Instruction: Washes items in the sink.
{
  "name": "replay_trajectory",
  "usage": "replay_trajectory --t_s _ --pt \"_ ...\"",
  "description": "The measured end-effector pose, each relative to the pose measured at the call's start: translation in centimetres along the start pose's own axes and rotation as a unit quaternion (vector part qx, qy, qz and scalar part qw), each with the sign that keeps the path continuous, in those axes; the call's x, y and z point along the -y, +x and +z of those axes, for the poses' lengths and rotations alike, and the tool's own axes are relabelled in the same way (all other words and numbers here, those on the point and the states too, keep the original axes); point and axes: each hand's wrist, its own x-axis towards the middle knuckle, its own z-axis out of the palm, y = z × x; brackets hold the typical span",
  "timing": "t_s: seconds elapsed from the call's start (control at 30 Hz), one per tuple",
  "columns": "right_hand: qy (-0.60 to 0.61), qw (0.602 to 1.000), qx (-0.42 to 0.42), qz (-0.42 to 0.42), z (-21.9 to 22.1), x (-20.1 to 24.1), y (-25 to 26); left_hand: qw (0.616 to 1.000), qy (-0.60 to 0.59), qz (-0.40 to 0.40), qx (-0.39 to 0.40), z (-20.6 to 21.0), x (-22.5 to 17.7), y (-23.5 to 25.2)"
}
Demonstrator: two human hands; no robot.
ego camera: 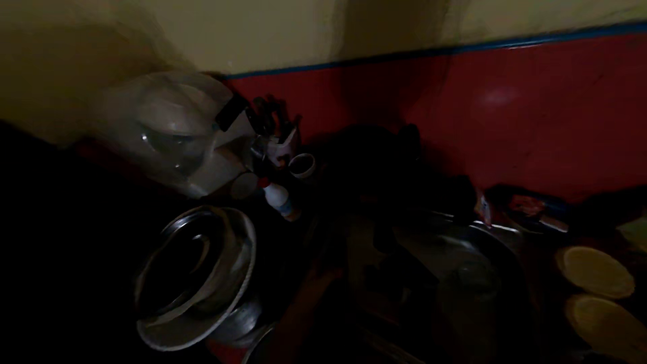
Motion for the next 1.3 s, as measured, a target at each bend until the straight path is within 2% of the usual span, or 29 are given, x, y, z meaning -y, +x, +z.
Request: replay_trajectory --t_s 0.03,0.07,0.13,0.2,0.27,0.4,0.5,0.6,0.67,0.83,0.9,0.97,1.0,1.13,1.23,1.3 --pt "-0.018 0.998 0.032 -0.059 1.3 -2.5 1.1 0.999 0.028 0.014 0.009 -1.6 0.5 -1.4" --pt "-0.035 0.994 0.072 -0.070 2.0 -5.0 2.8 0.998 0.056 0.030 0.009 -3.1 1.1 -2.7" --pt "-0.047 0.996 0.078 -0.020 3.1 -9.4 5.9 0.992 0.114 0.060 -0.006 -5.6 2.6 -4.9" --pt "-0.050 0.995 0.078 0.032 2.9 -10.4 6.4 0.982 0.170 0.073 -0.033 -7.5 4.0 -6.9" --pt "-0.087 0.992 0.083 0.033 1.7 -9.4 5.5 0.972 0.208 0.101 -0.047 -9.1 6.4 -7.9" --pt "-0.230 0.951 0.205 0.005 -2.7 -5.6 3.3 0.947 0.268 0.172 -0.045 -10.7 10.7 -9.4" --pt "-0.279 0.920 0.271 0.038 -4.4 -1.7 1.9 0.926 0.332 0.164 -0.073 -9.9 10.5 -11.3" --pt "-0.288 0.908 0.304 0.025 -5.1 -2.5 3.3 0.920 0.368 0.118 -0.064 -9.6 11.4 -11.3" --pt "-0.284 0.902 0.323 0.030 -5.6 -0.6 3.1 0.913 0.397 0.081 -0.053 -9.2 12.2 -10.5" --pt "-0.212 0.932 0.277 -0.097 -4.7 2.6 3.5 0.881 0.472 0.009 -0.024 -7.5 12.4 -9.3" --pt "-0.172 0.940 0.269 -0.121 -3.6 2.7 5.8 0.878 0.478 0.016 -0.025 -7.1 14.1 -7.8" --pt "-0.080 0.931 0.301 -0.192 -2.5 0.9 9.6 0.874 0.485 0.008 -0.031 -6.6 15.0 -6.9" --pt "-0.035 0.930 0.306 -0.202 -1.8 0.9 10.5 0.868 0.496 -0.004 -0.030 -6.3 15.1 -6.6" --pt "-0.010 0.966 0.219 -0.134 1.4 3.3 11.2 0.839 0.541 -0.055 -0.034 -5.3 15.2 -6.1" --pt "-0.003 0.976 0.189 -0.113 2.6 4.2 11.9 0.821 0.565 -0.076 -0.038 -4.7 16.2 -5.7" --pt "0.038 0.977 0.182 -0.102 3.0 4.9 11.8 0.824 0.561 -0.071 -0.042 -4.4 16.6 -5.8"
